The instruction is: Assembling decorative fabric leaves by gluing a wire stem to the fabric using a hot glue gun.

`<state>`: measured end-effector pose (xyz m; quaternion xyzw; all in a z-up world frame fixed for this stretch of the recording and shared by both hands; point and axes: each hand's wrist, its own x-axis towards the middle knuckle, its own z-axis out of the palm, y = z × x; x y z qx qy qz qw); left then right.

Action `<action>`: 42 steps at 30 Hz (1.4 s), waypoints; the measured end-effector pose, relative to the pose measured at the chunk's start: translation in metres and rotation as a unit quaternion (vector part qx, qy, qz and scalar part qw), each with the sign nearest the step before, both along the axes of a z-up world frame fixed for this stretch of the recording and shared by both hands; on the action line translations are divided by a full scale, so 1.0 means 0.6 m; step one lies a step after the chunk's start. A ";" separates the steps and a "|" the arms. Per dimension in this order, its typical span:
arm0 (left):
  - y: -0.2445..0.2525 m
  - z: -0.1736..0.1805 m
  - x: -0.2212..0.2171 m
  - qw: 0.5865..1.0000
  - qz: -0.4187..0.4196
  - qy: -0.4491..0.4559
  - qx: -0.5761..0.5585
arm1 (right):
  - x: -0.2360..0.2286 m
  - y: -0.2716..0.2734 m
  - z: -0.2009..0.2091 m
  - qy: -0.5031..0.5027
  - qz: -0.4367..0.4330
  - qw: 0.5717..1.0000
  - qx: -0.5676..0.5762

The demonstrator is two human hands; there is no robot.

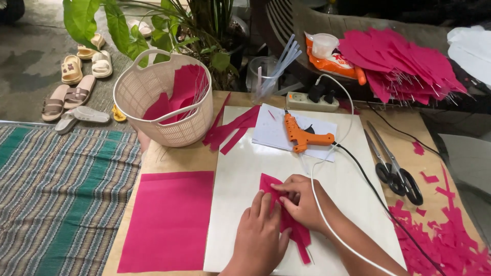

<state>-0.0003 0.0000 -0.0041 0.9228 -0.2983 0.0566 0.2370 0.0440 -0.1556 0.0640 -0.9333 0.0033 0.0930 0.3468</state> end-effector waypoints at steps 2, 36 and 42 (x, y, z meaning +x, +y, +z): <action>0.000 0.001 0.000 1.000 0.001 -0.003 -0.009 | 0.000 0.002 0.002 -0.002 0.004 1.000 -0.009; 0.001 0.004 -0.001 0.996 0.014 -0.081 -0.033 | 0.000 0.027 0.015 0.017 0.062 0.989 -0.135; 0.006 0.026 -0.002 0.992 0.021 -0.108 -0.069 | -0.008 0.061 0.033 0.037 0.120 0.967 -0.224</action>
